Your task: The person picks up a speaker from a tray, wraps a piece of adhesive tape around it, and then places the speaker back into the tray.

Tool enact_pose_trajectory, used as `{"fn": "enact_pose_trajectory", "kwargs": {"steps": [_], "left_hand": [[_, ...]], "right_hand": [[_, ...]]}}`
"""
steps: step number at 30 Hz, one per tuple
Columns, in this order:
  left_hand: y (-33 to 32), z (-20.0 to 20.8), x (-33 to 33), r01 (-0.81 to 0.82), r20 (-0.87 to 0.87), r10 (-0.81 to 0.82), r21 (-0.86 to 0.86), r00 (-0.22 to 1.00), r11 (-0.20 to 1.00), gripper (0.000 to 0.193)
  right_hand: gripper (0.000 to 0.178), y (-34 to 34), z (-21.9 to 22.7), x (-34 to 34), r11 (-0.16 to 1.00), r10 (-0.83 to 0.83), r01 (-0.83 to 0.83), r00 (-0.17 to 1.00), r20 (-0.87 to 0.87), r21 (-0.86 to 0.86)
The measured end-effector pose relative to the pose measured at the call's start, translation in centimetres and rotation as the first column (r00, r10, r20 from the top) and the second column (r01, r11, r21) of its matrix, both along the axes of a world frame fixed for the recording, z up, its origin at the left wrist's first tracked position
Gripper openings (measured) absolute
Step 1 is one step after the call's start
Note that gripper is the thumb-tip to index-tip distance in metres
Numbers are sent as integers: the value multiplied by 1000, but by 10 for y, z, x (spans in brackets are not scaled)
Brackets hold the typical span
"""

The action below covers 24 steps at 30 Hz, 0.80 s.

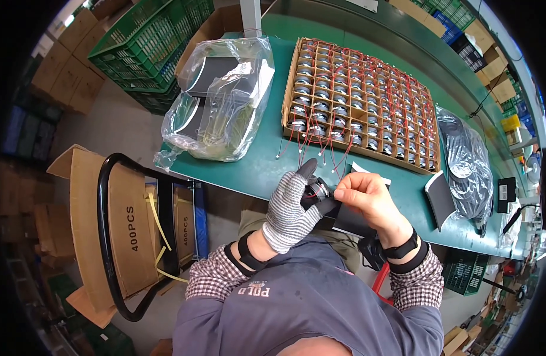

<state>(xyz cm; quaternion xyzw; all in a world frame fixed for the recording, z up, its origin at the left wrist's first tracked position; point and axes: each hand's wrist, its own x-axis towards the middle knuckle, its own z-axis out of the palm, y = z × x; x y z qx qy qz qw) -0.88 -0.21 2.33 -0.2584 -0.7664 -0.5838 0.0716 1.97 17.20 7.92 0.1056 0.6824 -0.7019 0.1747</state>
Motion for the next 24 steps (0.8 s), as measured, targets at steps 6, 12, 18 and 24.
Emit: {"fn": "enact_pose_trajectory", "kwargs": {"steps": [6,12,18,24], "left_hand": [[-2,0,-1,3,-10,-3,-4,1000,1000,71],[-3,-9,2,-12,13,11,98,1000,995,72],[-3,-20,4,70,205,-120,234,971,970,74],[8,-6,1,13,370,-296,605,881,796,73]], "right_hand": [[13,-5,4,3,998,-52,50,998,-33,-43],[13,-7,-6,5,999,-39,39,999,-37,-12],[14,-6,-12,2,999,-4,5,999,-39,33],[15,0,-9,2,1000,18,-17,991,-135,13]]}}
